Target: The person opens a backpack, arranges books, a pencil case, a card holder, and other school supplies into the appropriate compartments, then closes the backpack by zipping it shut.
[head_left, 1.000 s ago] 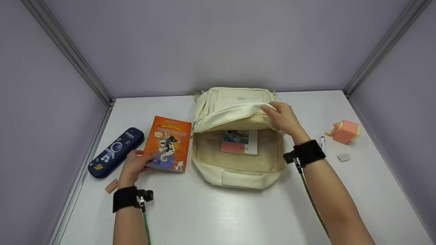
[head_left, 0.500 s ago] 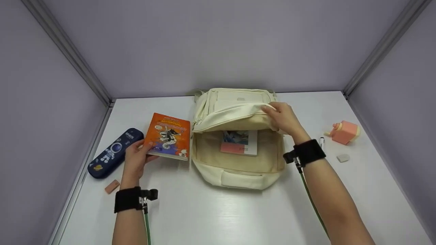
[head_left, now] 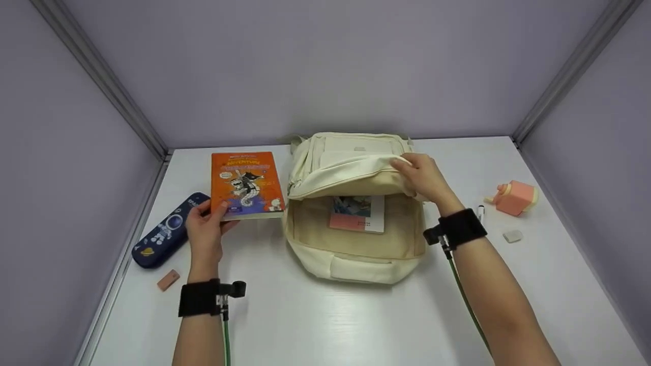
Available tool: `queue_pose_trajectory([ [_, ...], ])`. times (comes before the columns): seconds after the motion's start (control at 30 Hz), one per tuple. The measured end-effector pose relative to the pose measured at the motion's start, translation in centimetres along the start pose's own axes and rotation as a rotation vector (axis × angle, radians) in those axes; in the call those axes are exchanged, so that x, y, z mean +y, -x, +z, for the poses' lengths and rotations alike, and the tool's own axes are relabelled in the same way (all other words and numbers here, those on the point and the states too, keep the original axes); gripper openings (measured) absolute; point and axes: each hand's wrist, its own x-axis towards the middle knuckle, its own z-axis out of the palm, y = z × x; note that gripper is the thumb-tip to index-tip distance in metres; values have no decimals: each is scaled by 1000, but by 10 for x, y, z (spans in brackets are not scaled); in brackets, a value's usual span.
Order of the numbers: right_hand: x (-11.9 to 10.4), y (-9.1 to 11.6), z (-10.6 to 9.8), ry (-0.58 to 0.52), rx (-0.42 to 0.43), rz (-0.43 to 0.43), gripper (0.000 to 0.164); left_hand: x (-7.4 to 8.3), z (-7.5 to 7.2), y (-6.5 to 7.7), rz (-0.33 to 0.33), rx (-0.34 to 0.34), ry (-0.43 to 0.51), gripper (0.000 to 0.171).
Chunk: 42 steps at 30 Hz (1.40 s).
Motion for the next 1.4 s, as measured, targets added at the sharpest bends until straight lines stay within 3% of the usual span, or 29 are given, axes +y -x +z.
queue_pose_trajectory([
  [0.17, 0, -1, 0, 3, 8, -14, 37, 10, 6, 7, 54, -28, 94, 38],
  [0.3, 1, -2, -1, 8, 10, -10, 37, 19, 13, 14, 84, -99, 177, 31],
  [0.67, 5, -1, -3, 9, 16, 10, 37, 38, 30, 39, 135, -306, 264, 33],
  [1.1, 7, -2, -7, 12, 6, 14, 37, 40, 36, 58, 72, -613, 254, 38],
  [1.4, 4, -8, -11, 23, 20, -5, 38, 29, 40, 58, 12, -719, 211, 36],
])
